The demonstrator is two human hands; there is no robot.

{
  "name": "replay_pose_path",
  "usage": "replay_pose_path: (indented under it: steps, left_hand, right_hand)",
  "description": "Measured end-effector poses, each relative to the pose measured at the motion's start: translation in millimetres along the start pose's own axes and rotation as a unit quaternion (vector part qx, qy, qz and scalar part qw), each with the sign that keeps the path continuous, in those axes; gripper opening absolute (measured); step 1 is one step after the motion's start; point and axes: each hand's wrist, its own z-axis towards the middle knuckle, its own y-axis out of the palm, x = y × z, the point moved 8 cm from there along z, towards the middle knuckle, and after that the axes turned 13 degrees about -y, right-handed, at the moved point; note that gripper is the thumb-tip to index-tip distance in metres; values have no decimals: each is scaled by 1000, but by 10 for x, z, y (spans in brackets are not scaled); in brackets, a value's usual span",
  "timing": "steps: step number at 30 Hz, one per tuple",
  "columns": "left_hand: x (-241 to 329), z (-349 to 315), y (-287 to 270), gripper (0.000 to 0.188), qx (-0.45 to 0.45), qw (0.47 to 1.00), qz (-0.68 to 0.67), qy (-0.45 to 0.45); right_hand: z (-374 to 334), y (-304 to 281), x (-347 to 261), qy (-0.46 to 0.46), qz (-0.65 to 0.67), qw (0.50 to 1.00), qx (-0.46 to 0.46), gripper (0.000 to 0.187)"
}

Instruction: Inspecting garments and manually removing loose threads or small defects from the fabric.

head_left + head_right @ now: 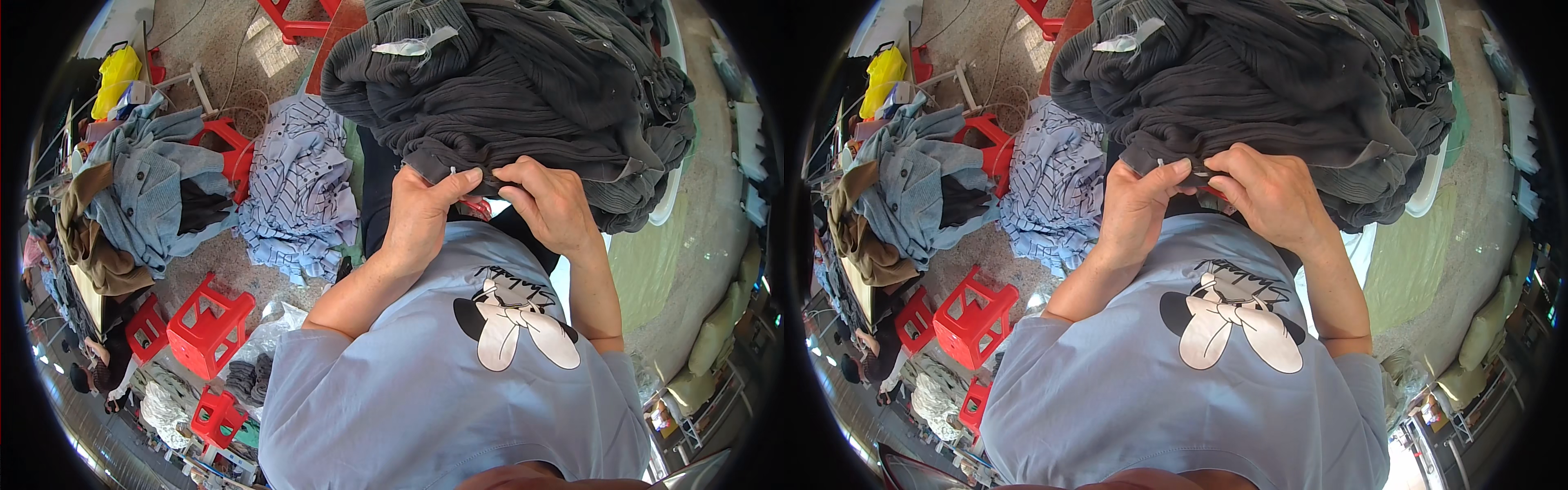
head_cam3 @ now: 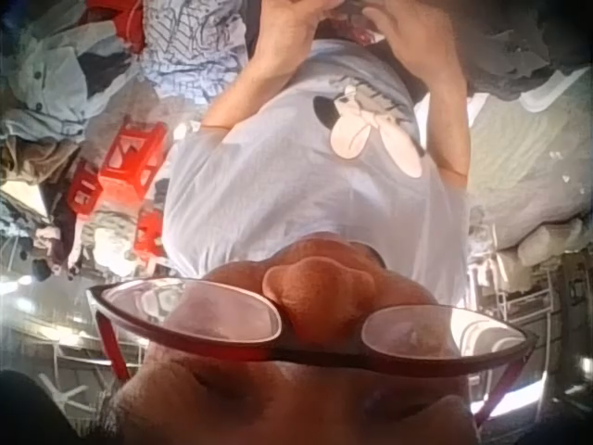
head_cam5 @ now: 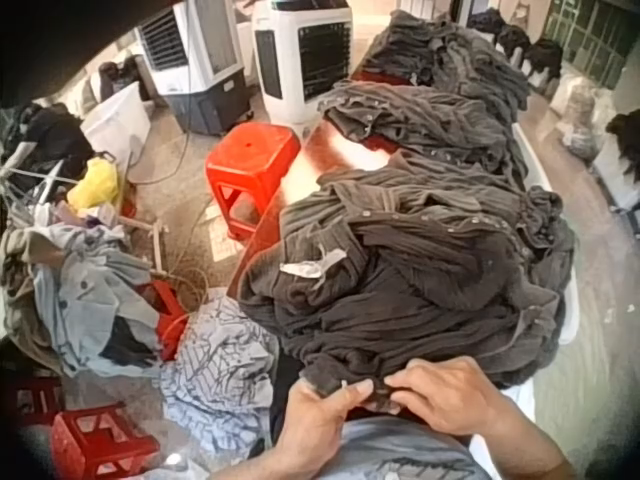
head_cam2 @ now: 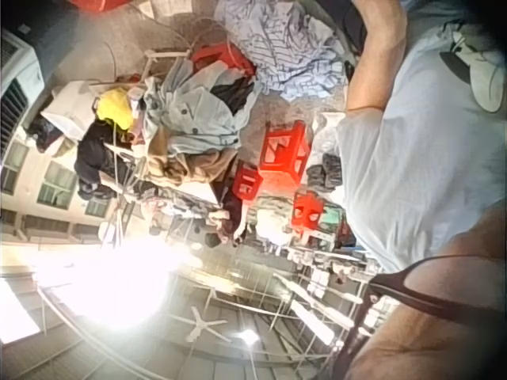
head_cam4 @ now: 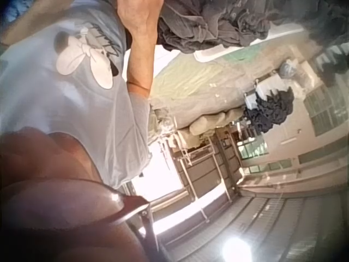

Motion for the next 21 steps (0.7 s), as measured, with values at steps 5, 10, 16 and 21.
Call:
replay_pose_path:
  steps: [5, 10, 16, 21]
  left_hand:
    - [-11, 11, -10, 13, 5, 1000, 1, -1]
    - [-16, 11, -21, 13, 3, 1000, -1, 3]
    - [42, 16, 48, 14, -19, 1000, -14, 6]
    - [-5, 66, 9, 23, -55, 994, -85, -31]
  right_hand:
    - [-13, 27, 29, 7, 36, 999, -9, 19]
    - [-42, 45, 80, 11, 45, 999, -6, 14]
    - [-187, -43, 265, 117, 196, 969, 92, 12]
    - [-301, -95, 453, 134, 217, 953, 165, 15]
